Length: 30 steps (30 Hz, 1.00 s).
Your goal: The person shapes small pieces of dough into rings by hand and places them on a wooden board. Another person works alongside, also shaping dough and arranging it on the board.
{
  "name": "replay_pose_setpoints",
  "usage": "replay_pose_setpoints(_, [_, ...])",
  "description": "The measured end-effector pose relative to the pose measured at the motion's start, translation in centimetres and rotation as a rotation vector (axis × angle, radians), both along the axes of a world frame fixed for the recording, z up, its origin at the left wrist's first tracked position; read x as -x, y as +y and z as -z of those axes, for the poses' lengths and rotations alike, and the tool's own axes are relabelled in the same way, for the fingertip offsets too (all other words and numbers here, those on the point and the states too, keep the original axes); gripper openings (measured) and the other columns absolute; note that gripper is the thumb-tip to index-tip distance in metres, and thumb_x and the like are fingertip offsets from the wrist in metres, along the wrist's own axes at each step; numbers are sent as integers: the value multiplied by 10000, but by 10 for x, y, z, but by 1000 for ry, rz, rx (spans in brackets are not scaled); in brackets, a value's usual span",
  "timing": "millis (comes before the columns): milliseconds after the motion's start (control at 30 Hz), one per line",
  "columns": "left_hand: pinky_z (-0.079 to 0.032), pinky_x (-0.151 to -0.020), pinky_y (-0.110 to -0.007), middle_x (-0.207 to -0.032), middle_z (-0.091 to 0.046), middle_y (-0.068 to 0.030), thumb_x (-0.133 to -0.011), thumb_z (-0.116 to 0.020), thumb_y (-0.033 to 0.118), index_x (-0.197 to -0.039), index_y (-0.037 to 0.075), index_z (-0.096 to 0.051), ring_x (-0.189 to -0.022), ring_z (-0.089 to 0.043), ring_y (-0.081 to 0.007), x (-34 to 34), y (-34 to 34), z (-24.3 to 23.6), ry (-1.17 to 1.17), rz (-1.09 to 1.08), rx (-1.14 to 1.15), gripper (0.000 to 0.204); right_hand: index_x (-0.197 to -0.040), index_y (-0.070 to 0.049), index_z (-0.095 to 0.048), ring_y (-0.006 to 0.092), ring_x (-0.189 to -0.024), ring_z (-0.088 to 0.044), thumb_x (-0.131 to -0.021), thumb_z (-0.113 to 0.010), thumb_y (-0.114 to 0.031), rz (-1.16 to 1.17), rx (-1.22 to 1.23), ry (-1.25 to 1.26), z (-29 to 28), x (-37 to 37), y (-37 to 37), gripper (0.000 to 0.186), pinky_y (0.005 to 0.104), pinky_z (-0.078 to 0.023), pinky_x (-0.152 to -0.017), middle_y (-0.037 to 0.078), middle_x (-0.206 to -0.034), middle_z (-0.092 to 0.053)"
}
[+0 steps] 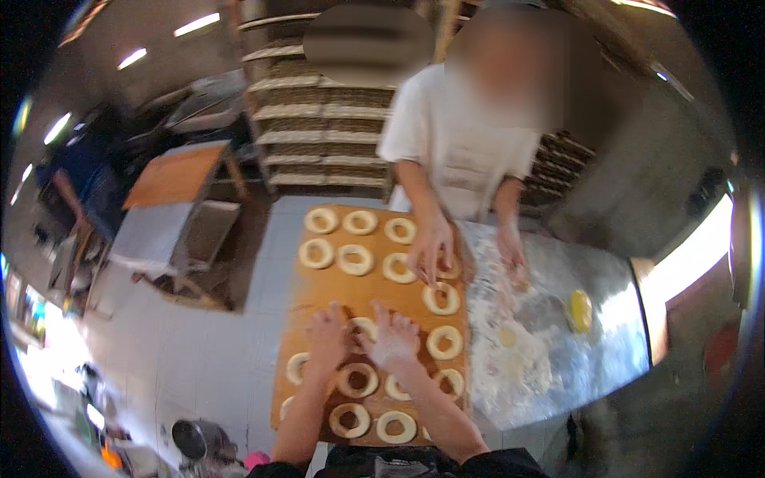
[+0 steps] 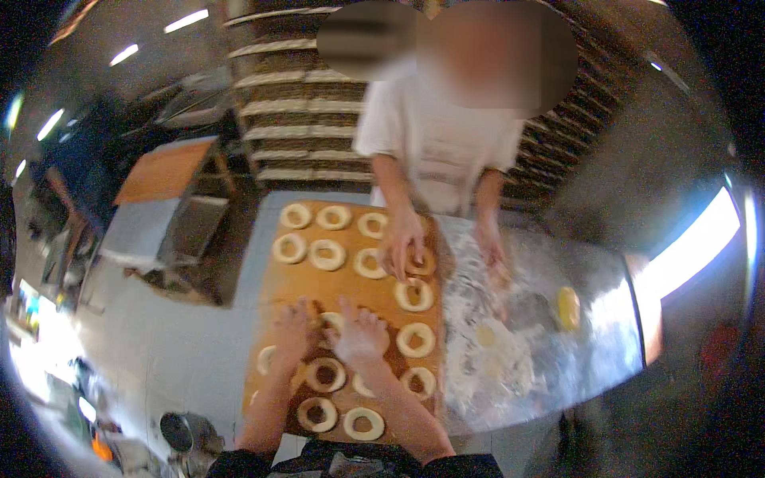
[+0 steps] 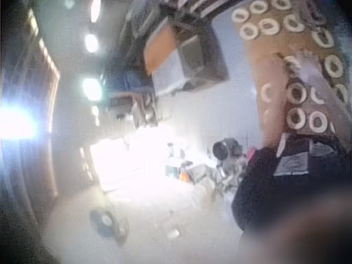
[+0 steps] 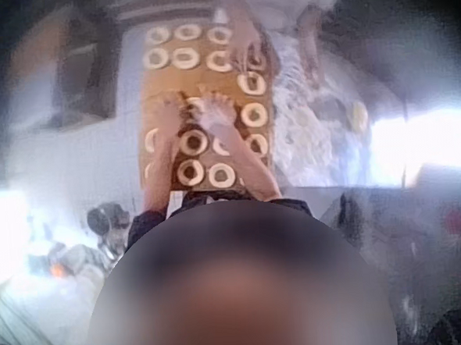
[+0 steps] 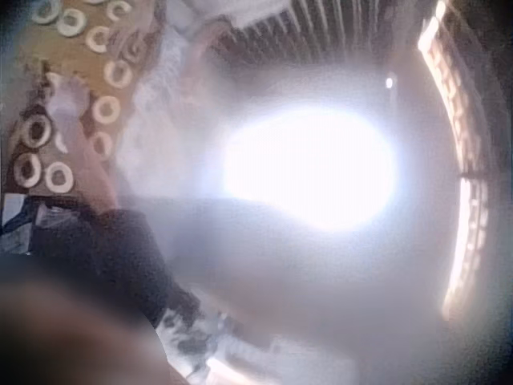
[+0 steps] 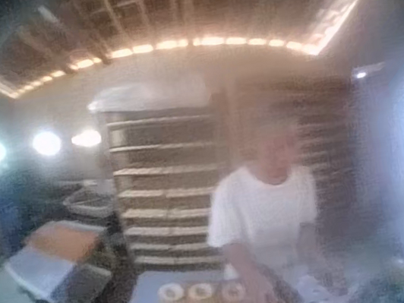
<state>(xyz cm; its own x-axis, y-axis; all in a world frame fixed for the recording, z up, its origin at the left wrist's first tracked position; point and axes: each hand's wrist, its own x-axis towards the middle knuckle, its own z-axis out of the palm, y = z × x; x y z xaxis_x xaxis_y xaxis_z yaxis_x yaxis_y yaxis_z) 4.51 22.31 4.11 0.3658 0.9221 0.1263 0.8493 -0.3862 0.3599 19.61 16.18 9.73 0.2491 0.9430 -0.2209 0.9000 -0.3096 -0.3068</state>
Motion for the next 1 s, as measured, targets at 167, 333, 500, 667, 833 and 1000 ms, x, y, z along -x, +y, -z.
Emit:
replay_pose_setpoints(167, [-428, -946, -542, -1238, -562, -237, -882, -660, 140, -1405, 66, -442, -1168, -527, -407, -18, -10, -17, -61, 29, -43, 571, -1345, -112, -535, 405, -1028, -616, -916, -668, -403, 319, -386, 280, 6, -99, -96, 535, 532, -477, -945, 181, -1063, -654])
replay_pose_setpoints(333, [-459, -887, -466, -1073, -593, -215, -930, -579, 26, -1271, 43, -554, -1017, -565, -398, -86, -62, -53, -499, 63, 207, 342, -1225, -11, -595, 417, -1044, -660, -903, -704, -358, 968, -41, 35, 22, -237, -211, 485, 497, -525, -894, 234, -1048, -707])
replay_pose_setpoints(500, [-495, -808, -434, -990, -636, -180, -980, -529, 74, -1180, 6, -609, -883, -606, -364, -201, -127, -49, -637, 319, 339, 226, -1181, 4, -587, 443, -1094, -639, -899, -709, -344, 749, 7, 46, 57, -278, -223, 464, 507, -500, -920, 266, -1116, -684])
replay_pose_setpoints(667, [-528, -754, -344, -931, -715, -126, -1012, -593, 294, -1248, 19, -605, -825, -683, -237, -270, -192, -40, -487, 434, 615, 363, -1219, 3, -480, 235, -1012, -664, -864, -789, -156, 672, -233, 572, 38, -288, -243, 497, 360, -531, -817, 184, -1069, -685])
replay_pose_setpoints(833, [-535, -783, -308, -937, -750, -104, -941, -694, 455, -1133, -10, -679, -886, -715, -167, -299, -213, -58, -503, 447, 963, 504, -1282, -49, -344, 178, -968, -588, -901, -653, 65, 477, -438, 1099, 2, -304, -280, 504, 317, -501, -789, 156, -1087, -619])
replay_pose_setpoints(1000, [-534, -761, -335, -925, -723, -116, -843, -800, 242, -1122, 53, -684, -841, -707, -218, -311, -227, -85, -536, 427, 747, 356, -1372, -26, -388, 349, -1026, -647, -779, -763, -3, 547, -479, 523, 3, -300, -265, 703, 427, -525, -896, 211, -1216, -609])
